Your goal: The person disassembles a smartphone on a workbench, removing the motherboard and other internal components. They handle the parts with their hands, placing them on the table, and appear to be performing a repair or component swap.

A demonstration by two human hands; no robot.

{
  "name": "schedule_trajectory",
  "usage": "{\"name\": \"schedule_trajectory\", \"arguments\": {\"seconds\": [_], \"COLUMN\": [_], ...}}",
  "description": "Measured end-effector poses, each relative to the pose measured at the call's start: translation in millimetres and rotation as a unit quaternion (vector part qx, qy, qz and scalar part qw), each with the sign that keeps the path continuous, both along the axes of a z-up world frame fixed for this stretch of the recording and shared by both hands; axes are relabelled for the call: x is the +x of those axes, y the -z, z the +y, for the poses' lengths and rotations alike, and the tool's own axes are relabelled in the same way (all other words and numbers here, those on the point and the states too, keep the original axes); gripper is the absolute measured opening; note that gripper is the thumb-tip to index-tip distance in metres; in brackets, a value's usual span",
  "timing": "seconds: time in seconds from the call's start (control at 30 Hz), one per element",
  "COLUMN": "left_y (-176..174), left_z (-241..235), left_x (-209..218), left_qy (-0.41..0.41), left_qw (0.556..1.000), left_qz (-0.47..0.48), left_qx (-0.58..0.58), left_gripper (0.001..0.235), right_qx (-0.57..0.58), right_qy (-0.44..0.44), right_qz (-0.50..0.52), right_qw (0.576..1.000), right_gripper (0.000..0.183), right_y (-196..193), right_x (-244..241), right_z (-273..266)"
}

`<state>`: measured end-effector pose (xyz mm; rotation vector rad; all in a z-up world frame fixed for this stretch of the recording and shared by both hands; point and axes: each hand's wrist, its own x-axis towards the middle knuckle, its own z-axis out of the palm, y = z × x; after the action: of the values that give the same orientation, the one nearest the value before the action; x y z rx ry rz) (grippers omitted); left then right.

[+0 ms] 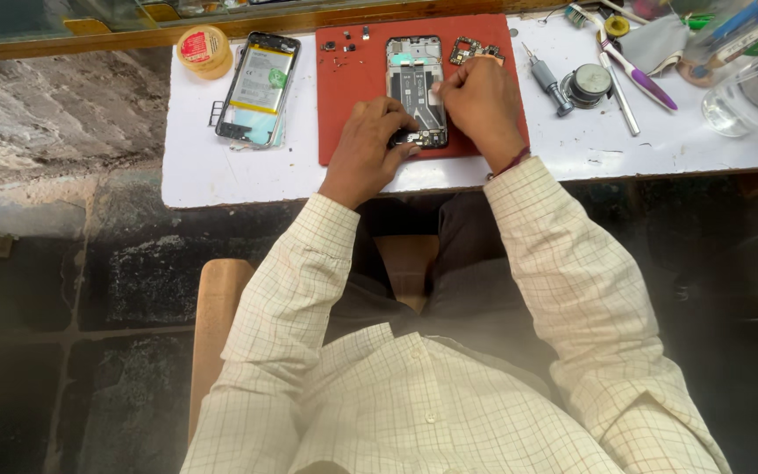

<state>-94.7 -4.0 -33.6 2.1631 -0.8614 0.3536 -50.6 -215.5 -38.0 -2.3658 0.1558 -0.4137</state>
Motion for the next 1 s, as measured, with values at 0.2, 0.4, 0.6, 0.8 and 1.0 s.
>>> {"name": "schedule_trajectory", "arguments": {"seconds": [0.2, 0.4, 0.6, 0.8, 1.0], "left_y": [3, 2, -2, -2, -3], "left_z": [-2, -2, 0, 0, 0], "left_x": [-3, -3, -4, -4, -4], "left_qy": [0.005, 0.017, 0.01, 0.007, 0.003], "left_qw": [0.999, 0.999, 1.0, 1.0, 1.0], "left_qz": [-0.041, -0.032, 0.003, 0.001, 0.005], "left_qx": [0.007, 0.002, -0.003, -0.004, -0.003], "left_gripper": [0.029, 0.028, 0.03, 0.03, 0.033], "right_qx": [0.147, 0.244, -0.008, -0.048, -0.014], "right_qy": [-0.089, -0.086, -0.021, 0.065, 0.082], "right_qz": [-0.042, -0.029, -0.036, -0.016, 0.025], "right_qw": [0.984, 0.965, 0.999, 0.997, 0.996], "right_gripper": [0.021, 0.019, 0.034, 0.038, 0.031], "right_y": [4, -1, 2, 3, 12], "right_x": [-9, -23, -5, 26, 46], "right_z": [-24, -30, -16, -8, -13]}}
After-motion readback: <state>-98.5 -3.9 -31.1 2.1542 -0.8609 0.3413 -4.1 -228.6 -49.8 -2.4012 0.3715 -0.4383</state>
